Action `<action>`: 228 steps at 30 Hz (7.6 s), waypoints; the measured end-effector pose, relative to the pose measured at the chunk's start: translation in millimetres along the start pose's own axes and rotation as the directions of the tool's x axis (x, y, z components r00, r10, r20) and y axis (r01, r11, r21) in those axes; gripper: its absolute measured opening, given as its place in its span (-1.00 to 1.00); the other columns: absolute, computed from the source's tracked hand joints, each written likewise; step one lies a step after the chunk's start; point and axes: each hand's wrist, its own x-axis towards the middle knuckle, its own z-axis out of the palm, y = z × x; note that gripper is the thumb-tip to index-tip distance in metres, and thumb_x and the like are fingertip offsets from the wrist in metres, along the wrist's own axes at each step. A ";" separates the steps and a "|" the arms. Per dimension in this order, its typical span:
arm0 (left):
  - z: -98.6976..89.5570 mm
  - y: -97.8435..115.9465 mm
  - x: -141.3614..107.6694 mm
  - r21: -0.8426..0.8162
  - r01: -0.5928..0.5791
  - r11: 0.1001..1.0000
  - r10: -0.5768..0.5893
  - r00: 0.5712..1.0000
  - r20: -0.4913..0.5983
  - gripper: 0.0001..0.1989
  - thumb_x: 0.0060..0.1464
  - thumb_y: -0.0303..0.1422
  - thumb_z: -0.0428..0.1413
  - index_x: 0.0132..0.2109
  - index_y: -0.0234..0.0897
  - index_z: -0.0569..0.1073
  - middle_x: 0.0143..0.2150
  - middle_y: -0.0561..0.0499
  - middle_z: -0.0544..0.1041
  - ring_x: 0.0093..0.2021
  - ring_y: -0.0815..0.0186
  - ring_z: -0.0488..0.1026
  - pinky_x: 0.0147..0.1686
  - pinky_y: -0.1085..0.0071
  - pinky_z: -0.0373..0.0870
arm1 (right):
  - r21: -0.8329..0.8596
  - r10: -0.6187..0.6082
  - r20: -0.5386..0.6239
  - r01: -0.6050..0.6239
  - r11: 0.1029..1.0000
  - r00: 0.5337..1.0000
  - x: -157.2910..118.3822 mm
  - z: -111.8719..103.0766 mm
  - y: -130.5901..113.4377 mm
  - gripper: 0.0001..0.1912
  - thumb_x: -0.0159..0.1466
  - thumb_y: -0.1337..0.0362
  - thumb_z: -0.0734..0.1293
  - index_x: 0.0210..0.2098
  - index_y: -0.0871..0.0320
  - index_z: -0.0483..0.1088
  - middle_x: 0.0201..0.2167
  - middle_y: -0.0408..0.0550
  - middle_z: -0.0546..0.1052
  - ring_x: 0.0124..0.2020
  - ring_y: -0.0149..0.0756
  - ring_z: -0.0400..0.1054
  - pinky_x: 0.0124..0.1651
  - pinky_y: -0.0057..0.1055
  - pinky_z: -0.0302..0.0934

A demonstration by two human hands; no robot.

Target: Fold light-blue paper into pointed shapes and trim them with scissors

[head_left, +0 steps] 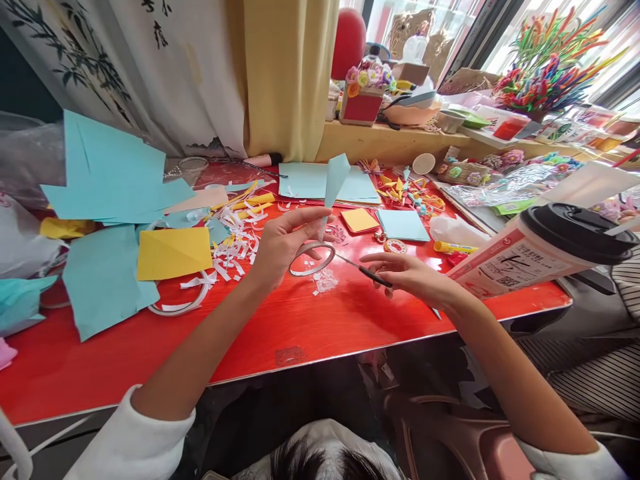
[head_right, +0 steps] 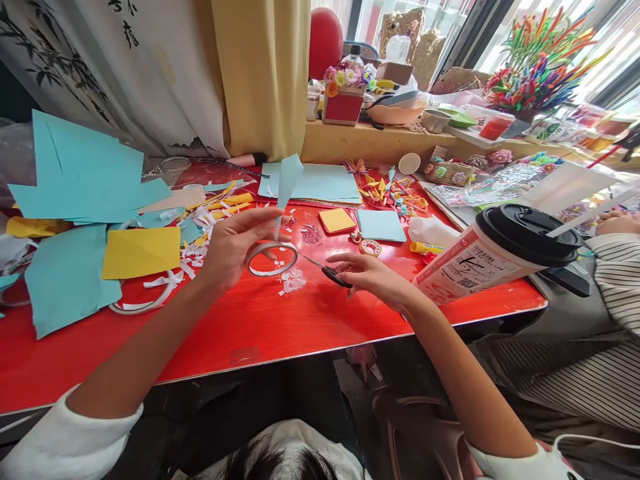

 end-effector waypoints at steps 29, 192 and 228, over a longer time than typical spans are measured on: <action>1.3 5.9 -5.0 0.003 0.124 0.992 -0.121 0.962 0.243 -0.66 0.02 -0.52 0.06 -0.05 -0.27 0.54 0.01 -0.05 0.53 -0.31 0.31 0.58 -0.41 0.53 0.49 | 0.006 -0.078 0.187 0.078 0.997 0.979 -30.5 4.5 -15.2 -0.37 -0.15 -0.08 0.51 -0.18 0.18 0.52 -0.44 -0.07 0.41 -0.49 -0.42 0.25 -0.48 -0.49 0.11; 1.1 -15.4 9.1 -0.349 -0.017 0.937 -0.042 0.986 -0.161 -0.68 -0.19 -0.39 0.32 -0.29 -0.29 0.37 -0.42 0.12 0.44 -0.41 0.43 0.48 -0.29 0.42 0.48 | 0.296 -0.451 -0.327 0.543 0.786 0.831 40.2 75.0 -10.9 -0.65 0.14 0.12 0.35 -0.11 0.07 0.28 -0.31 -0.12 0.40 -0.36 -0.39 0.33 -0.48 -0.49 0.23; 18.2 -24.7 -5.4 -0.476 -0.114 0.872 -0.059 0.941 -0.333 -0.82 -0.11 -0.34 0.29 -0.38 -0.31 0.45 -0.37 0.07 0.55 -0.28 0.40 0.54 -0.09 0.40 0.48 | 0.153 -0.464 -0.127 0.480 0.864 0.877 38.1 74.7 -3.1 -0.49 0.12 -0.07 0.35 -0.08 0.16 0.40 -0.53 -0.17 0.33 -0.54 -0.42 0.24 -0.51 -0.45 0.12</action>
